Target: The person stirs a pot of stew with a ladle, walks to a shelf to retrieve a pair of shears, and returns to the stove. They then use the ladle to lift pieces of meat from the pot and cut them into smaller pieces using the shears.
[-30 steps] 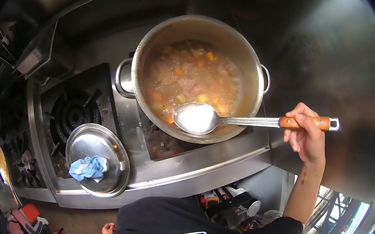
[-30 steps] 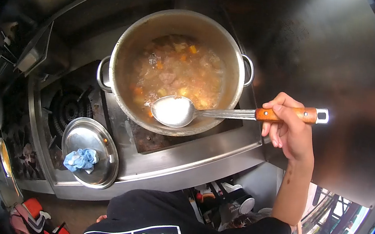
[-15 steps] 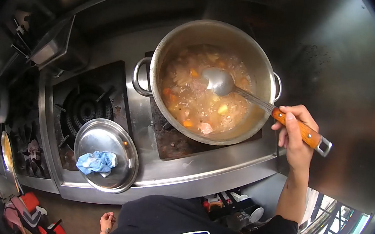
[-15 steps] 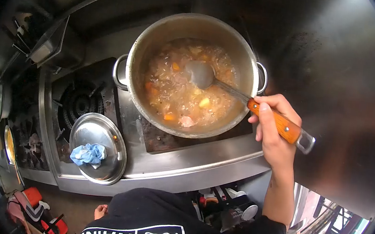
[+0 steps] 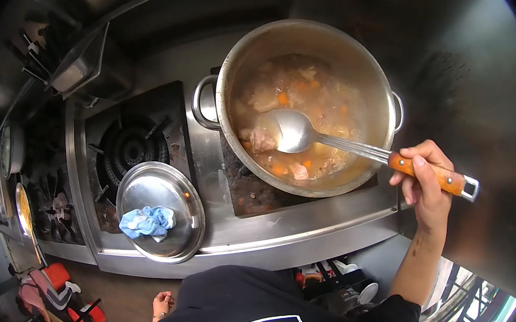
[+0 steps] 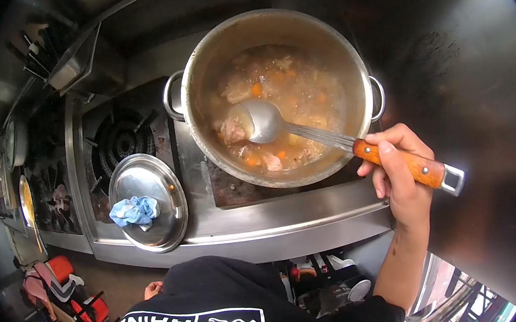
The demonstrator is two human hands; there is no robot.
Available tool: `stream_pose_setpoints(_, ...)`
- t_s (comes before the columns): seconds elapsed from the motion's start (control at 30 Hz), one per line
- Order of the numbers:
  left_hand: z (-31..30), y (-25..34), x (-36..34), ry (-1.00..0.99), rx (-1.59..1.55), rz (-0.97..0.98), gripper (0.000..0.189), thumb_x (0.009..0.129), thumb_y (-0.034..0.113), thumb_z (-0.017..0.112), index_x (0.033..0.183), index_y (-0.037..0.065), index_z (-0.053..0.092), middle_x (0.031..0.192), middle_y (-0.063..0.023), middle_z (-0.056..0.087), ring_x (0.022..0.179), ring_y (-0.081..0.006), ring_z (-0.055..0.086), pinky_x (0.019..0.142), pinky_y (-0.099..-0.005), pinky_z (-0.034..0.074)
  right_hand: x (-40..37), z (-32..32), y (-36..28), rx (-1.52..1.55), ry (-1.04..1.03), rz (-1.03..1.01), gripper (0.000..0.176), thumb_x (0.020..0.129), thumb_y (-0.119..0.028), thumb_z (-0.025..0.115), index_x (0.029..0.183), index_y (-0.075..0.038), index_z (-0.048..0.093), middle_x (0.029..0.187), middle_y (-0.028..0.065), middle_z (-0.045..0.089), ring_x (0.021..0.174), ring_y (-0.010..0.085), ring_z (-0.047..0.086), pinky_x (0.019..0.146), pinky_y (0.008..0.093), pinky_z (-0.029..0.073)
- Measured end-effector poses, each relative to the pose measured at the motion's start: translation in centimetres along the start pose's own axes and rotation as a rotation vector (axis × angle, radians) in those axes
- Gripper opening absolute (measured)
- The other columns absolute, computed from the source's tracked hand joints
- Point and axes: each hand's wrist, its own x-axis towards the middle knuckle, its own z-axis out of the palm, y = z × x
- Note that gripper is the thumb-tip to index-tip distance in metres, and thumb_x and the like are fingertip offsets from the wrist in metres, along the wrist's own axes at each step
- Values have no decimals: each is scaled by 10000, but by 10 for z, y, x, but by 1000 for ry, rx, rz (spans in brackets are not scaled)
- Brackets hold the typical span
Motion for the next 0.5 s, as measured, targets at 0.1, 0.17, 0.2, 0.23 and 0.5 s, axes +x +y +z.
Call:
stream_pose_setpoints(0.1,-1,1,-2,17,31,-24,120,921,175,603,923,57,622,720,-30,646,579,-119,605,501,-250,440,-6,-7,0,-5,-37,-43,251,904,-216,544,911,28,601,687,139,626,421,46,450,392,161,320)
stream_pose_setpoints(0.17,0,5,-1,12,32,-13,122,921,176,604,924,56,623,722,-31,647,583,-120,607,502,-250,442,-9,-8,0,-10,-42,-65,255,896,-221,555,906,29,604,693,132,626,429,47,454,400,163,329)
stream_pose_setpoints(0.2,0,7,-1,16,56,-13,124,921,176,604,927,53,624,727,-33,650,586,-119,609,504,-250,443,-10,-8,-1,-17,-51,-86,259,887,-226,566,901,29,607,699,125,626,438,48,459,408,165,338)
stream_pose_setpoints(0.23,0,9,-1,20,80,-14,127,921,175,604,929,51,625,731,-35,653,589,-119,611,506,-249,444,-11,-9,-6,-34,-44,-68,255,873,-228,578,889,24,617,708,112,628,457,52,477,427,175,361)
stream_pose_setpoints(0.5,0,16,2,29,47,-14,154,919,194,611,940,43,628,734,-37,655,596,-114,612,510,-250,446,-4,7,-34,-177,55,-225,225,873,-192,581,880,26,640,716,86,626,528,76,533,513,199,419)
